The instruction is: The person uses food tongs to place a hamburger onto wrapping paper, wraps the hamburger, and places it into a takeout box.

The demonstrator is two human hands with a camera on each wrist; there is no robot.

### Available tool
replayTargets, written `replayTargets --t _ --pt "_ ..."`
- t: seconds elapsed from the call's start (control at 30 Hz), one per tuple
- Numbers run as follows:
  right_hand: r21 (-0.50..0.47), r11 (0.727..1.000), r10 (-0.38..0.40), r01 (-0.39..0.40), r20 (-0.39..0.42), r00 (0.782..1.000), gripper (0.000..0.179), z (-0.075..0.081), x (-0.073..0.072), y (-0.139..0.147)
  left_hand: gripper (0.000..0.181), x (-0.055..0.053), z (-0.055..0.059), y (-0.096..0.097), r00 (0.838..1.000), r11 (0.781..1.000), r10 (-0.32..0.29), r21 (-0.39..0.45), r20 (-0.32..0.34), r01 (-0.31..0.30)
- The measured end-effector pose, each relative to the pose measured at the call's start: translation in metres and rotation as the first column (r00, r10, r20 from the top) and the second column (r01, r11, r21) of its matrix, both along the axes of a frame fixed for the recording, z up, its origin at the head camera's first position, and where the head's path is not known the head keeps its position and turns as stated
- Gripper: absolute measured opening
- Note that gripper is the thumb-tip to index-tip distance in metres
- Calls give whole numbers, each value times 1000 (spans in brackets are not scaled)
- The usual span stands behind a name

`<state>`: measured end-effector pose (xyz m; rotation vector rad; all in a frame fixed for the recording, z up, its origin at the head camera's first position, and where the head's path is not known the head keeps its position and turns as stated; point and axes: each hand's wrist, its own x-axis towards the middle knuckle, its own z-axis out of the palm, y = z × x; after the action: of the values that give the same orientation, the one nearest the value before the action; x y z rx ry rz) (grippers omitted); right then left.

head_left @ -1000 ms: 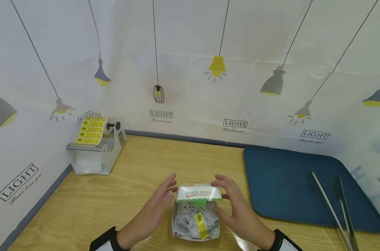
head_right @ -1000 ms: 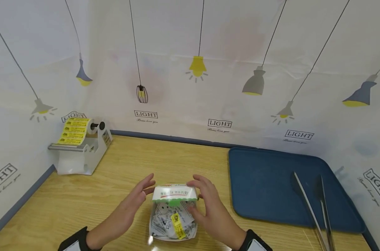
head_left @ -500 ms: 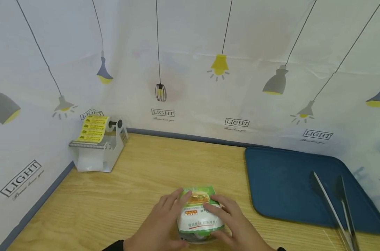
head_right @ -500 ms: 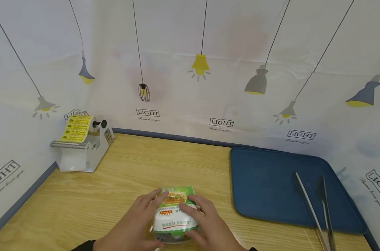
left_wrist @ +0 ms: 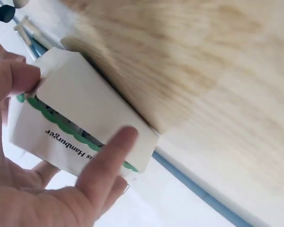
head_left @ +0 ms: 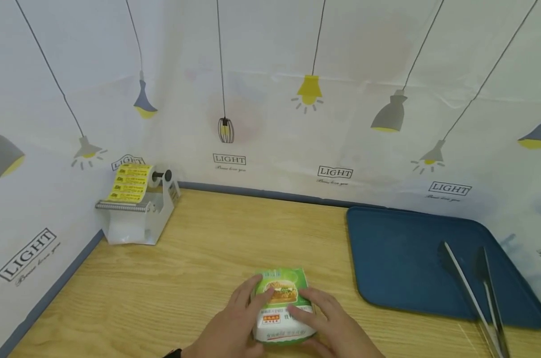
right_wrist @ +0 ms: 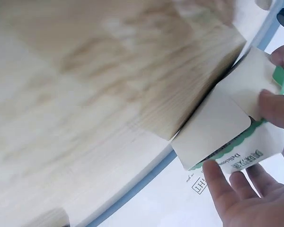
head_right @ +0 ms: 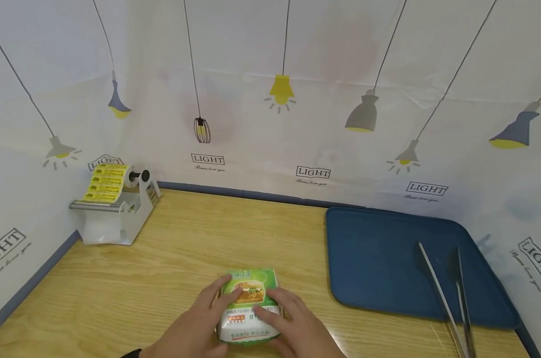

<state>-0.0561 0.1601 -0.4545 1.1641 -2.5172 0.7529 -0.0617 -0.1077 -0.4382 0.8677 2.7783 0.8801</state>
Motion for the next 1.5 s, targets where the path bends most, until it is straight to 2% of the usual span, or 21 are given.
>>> replayTargets --t 0.23,0.4,0.5,0.57,0.67,0.8,0.93,1.1,1.27,1.37,1.5 --pt "40 999 19 -19 -13 1000 86 -2 -2 2 91 -3 -6 -5 996 998 -31 -56 -83 27" --pt "92 996 26 -19 -79 997 86 -3 -6 2 90 -5 -9 -6 989 997 -41 -70 -144 32" --pt "121 993 3 12 -125 992 87 -2 -8 0 91 -7 -8 -8 982 997 -61 -60 -178 51" --pt "130 990 -29 48 -147 989 86 0 -9 -2 91 -10 -6 -10 983 997 -69 -40 -168 63" --pt "107 988 -92 108 -145 985 79 8 -11 -6 83 -13 0 -13 992 997 -70 2 -107 71" --pt "54 983 -170 175 -83 982 67 21 -14 -11 69 -17 8 -14 997 996 -65 54 -42 67" --pt "33 976 -216 217 -44 975 58 28 -14 -17 65 -19 11 -14 997 991 -76 104 -34 79" --pt "-4 965 -262 262 -84 962 48 27 -12 -23 66 -21 11 -13 995 986 -95 138 3 94" --pt "-41 961 -275 273 -58 960 48 23 -10 -25 66 -22 12 -13 996 988 -92 125 7 90" --pt "-38 962 -271 270 -30 962 52 23 -10 -25 66 -21 12 -14 996 990 -87 112 5 86" --pt "-30 961 -276 275 -36 960 50 23 -10 -26 66 -20 11 -14 997 991 -80 103 -5 80"
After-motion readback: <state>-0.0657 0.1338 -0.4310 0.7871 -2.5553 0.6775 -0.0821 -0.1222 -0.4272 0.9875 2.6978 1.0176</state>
